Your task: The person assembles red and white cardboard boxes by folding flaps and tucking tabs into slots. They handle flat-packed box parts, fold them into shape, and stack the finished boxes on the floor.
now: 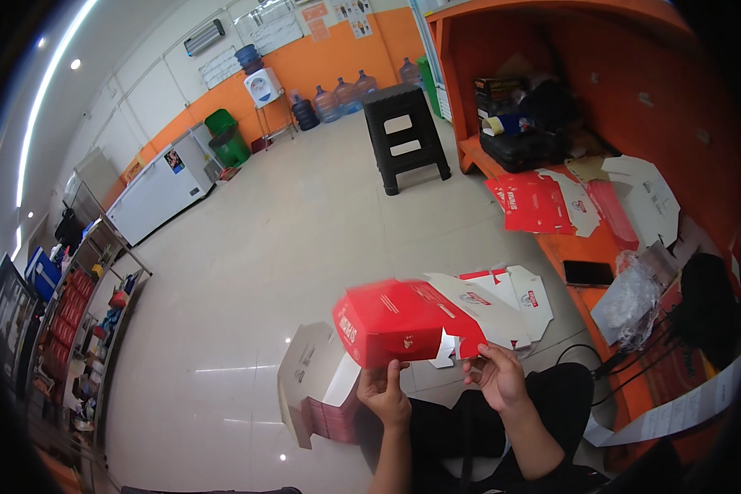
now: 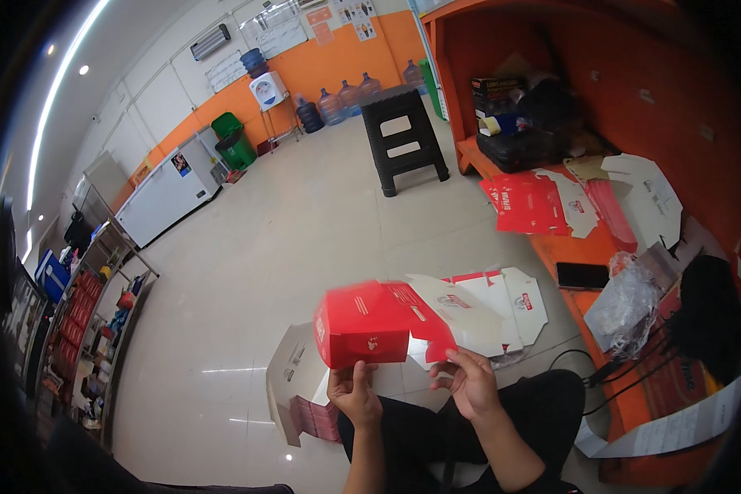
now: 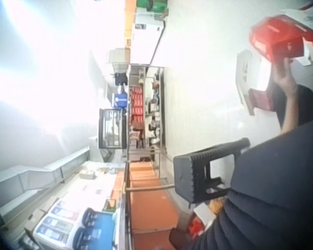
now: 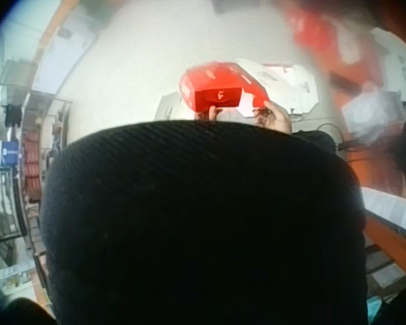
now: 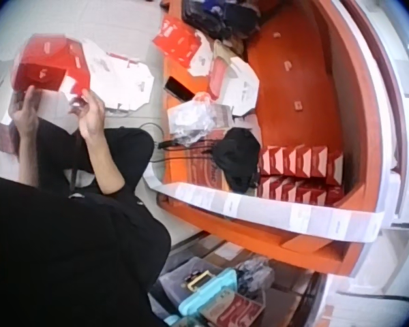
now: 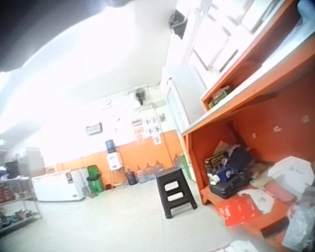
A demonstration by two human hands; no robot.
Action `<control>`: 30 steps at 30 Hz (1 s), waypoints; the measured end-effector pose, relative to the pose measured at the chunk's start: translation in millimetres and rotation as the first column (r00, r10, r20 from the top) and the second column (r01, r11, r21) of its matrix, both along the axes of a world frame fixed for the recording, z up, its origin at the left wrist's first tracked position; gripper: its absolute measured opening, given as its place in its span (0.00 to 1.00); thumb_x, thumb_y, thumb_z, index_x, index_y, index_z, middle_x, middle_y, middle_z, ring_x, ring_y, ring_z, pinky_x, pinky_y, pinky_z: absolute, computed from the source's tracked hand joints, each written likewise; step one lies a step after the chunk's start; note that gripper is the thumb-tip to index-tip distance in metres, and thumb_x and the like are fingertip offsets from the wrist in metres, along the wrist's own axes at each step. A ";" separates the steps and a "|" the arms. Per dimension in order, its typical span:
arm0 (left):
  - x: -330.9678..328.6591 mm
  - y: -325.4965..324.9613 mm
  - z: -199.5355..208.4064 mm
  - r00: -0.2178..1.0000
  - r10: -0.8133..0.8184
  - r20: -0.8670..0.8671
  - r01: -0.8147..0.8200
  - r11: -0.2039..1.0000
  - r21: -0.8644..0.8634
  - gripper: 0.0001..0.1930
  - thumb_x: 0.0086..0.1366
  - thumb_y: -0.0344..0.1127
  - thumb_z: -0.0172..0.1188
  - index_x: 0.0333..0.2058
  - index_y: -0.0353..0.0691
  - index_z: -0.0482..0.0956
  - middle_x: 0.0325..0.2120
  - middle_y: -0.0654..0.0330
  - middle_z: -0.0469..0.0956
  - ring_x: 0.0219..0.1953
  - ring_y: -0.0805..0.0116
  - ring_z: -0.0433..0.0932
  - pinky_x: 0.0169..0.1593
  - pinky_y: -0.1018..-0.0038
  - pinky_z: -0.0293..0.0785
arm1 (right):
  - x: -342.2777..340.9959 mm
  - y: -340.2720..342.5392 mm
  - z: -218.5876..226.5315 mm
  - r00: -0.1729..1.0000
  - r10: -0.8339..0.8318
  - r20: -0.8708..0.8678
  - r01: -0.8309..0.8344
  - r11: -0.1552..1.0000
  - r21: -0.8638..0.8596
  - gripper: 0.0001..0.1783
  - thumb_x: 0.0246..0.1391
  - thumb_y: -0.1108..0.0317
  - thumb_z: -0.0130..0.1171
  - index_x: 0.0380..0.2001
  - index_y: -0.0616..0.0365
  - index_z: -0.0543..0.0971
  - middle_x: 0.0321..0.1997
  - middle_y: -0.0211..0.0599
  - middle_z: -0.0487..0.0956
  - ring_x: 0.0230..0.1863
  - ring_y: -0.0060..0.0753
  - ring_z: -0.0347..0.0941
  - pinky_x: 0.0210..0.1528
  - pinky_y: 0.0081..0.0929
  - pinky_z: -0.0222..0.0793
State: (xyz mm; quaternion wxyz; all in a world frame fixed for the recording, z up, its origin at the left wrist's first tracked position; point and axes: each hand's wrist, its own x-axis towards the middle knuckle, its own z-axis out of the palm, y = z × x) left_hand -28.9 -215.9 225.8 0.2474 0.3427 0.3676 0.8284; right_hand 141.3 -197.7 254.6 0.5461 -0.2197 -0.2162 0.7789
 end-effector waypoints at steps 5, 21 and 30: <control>-0.2 -5.1 -3.1 0.994 0.095 0.061 -0.096 0.995 0.005 0.10 0.58 0.19 0.55 0.40 0.31 0.73 0.35 0.55 0.78 0.32 0.70 0.78 0.36 0.75 0.79 | -13.3 2.5 4.1 0.975 -0.056 0.216 0.056 0.998 0.007 0.06 0.51 0.75 0.57 0.34 0.60 0.73 0.27 0.37 0.78 0.26 0.28 0.76 0.26 0.20 0.73; 25.7 -16.6 -21.4 0.951 0.025 0.308 -0.050 0.996 0.075 0.12 0.56 0.19 0.58 0.40 0.30 0.74 0.34 0.56 0.78 0.35 0.70 0.77 0.41 0.77 0.73 | -88.9 -30.4 -13.3 0.970 -0.214 0.118 0.195 0.969 0.150 0.06 0.50 0.79 0.58 0.31 0.61 0.73 0.27 0.35 0.76 0.24 0.21 0.72 0.30 0.17 0.69; -26.3 -18.6 -28.8 0.834 -0.215 0.508 0.265 0.964 -0.027 0.14 0.60 0.23 0.57 0.45 0.33 0.72 0.41 0.57 0.76 0.43 0.68 0.75 0.48 0.74 0.72 | -140.4 16.2 -44.9 0.856 -0.127 0.501 -0.068 0.933 0.353 0.08 0.55 0.73 0.56 0.39 0.60 0.73 0.34 0.28 0.75 0.32 0.22 0.70 0.36 0.18 0.66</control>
